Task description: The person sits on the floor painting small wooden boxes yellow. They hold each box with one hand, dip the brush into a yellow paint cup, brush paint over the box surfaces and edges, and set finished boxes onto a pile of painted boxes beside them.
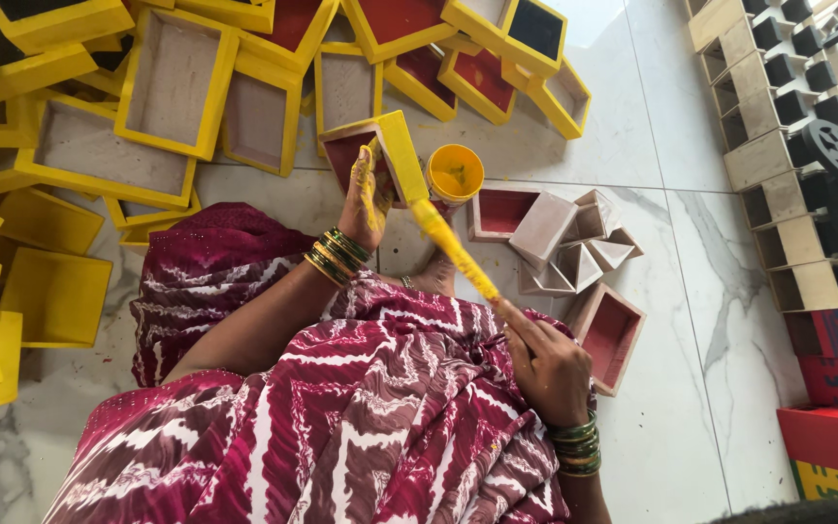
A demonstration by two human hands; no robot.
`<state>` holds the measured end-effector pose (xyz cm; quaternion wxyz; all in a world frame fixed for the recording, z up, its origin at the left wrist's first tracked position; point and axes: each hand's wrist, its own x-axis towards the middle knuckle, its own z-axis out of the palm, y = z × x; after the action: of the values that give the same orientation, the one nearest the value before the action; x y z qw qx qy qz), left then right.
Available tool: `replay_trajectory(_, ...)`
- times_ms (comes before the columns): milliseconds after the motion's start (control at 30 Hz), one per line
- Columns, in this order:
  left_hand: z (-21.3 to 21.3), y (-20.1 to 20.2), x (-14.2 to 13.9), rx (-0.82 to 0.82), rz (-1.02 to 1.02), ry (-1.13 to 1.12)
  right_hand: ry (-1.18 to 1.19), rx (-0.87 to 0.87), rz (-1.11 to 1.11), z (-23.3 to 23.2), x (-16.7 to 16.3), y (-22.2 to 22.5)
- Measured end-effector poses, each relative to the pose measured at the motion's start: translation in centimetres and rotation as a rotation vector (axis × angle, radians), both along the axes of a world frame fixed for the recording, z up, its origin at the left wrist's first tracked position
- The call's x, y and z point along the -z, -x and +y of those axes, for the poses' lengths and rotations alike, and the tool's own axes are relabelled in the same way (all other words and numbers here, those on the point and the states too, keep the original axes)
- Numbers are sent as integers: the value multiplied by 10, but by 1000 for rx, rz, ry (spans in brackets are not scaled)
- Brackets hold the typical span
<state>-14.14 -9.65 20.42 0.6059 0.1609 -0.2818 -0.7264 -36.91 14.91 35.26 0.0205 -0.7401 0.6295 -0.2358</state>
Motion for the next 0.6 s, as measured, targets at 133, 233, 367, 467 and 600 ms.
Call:
replay_trajectory(133,-1,2,10,18,-2,52,50,50,-1,-3,2,2)
replay_trajectory(233,-7,7,18,37,1,47,-13,50,-14,-11,7,-1)
replay_trajectory(367,-14,13,25,-23,36,-10,68,-69,-30,-10,10,-2)
replay_trajectory(467,-15,14,22,-28,24,7,39,-66,-49,-5,6,2)
replay_trajectory(600,-12,12,9,-32,-12,37,109,14,8,0,3,8)
